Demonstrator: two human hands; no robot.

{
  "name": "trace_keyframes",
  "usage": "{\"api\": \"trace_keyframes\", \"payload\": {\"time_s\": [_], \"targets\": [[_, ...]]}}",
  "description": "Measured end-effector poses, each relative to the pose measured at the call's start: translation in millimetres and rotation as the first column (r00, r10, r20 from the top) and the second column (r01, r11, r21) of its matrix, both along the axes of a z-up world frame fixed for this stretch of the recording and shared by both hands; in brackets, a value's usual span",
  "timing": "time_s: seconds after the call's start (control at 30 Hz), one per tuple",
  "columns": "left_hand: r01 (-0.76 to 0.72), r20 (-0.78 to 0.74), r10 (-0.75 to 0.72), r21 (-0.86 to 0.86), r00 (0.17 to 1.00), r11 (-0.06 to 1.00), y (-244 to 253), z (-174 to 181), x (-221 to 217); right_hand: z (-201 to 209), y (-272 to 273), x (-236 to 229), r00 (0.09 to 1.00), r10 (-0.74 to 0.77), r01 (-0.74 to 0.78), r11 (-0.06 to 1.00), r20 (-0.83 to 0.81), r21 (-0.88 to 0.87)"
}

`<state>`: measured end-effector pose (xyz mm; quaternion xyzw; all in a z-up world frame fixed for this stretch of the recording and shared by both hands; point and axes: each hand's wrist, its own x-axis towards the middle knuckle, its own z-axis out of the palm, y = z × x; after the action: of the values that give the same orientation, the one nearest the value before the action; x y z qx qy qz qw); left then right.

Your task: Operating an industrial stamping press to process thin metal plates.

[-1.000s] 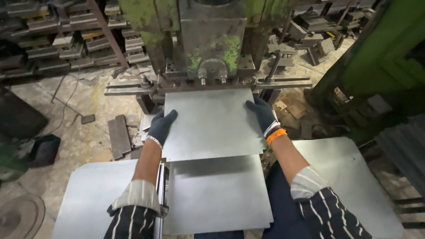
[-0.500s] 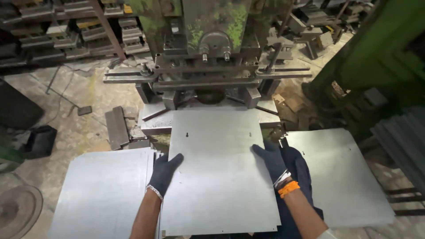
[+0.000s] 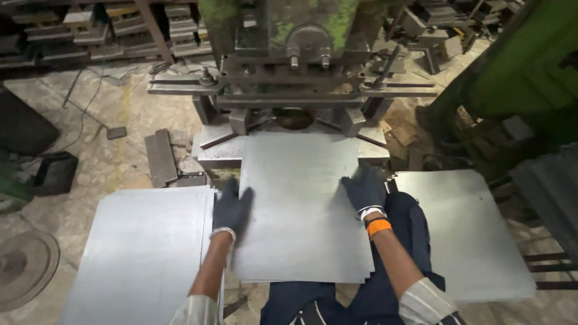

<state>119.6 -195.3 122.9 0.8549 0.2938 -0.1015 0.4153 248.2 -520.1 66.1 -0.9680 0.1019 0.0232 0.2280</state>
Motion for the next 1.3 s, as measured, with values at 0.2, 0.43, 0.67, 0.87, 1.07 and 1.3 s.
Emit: {"api": "trace_keyframes", "payload": {"time_s": [0.2,0.43,0.67,0.87,1.07,1.3], "targets": [[0.051,0.031,-0.047,-0.14,0.998,0.989,-13,-7,-22,-26,12,-8,0.996,0.025,-0.01,0.985,-0.087,0.172],[0.053,0.114,-0.039,-0.122,0.993,0.991,-8,-31,8,-16,22,1,0.998,0.059,-0.057,0.995,-0.028,0.085],[-0.046,0.115,0.06,-0.121,0.992,0.992,14,-57,21,-34,75,-7,0.84,0.22,-0.024,0.928,0.496,-0.372],[-0.238,0.158,0.233,0.016,0.96,0.971,129,-125,46,24,234,-90,0.665,0.641,-0.731,0.664,0.384,0.156],[-0.518,0.461,0.284,0.53,0.841,0.672,292,-102,-35,-148,343,-87,0.481,0.808,-0.838,0.538,-0.34,0.093],[-0.462,0.377,0.311,0.844,0.872,0.272,245,-131,-127,-130,341,-170,0.488,0.85,-0.616,0.496,-0.198,0.612]]}}
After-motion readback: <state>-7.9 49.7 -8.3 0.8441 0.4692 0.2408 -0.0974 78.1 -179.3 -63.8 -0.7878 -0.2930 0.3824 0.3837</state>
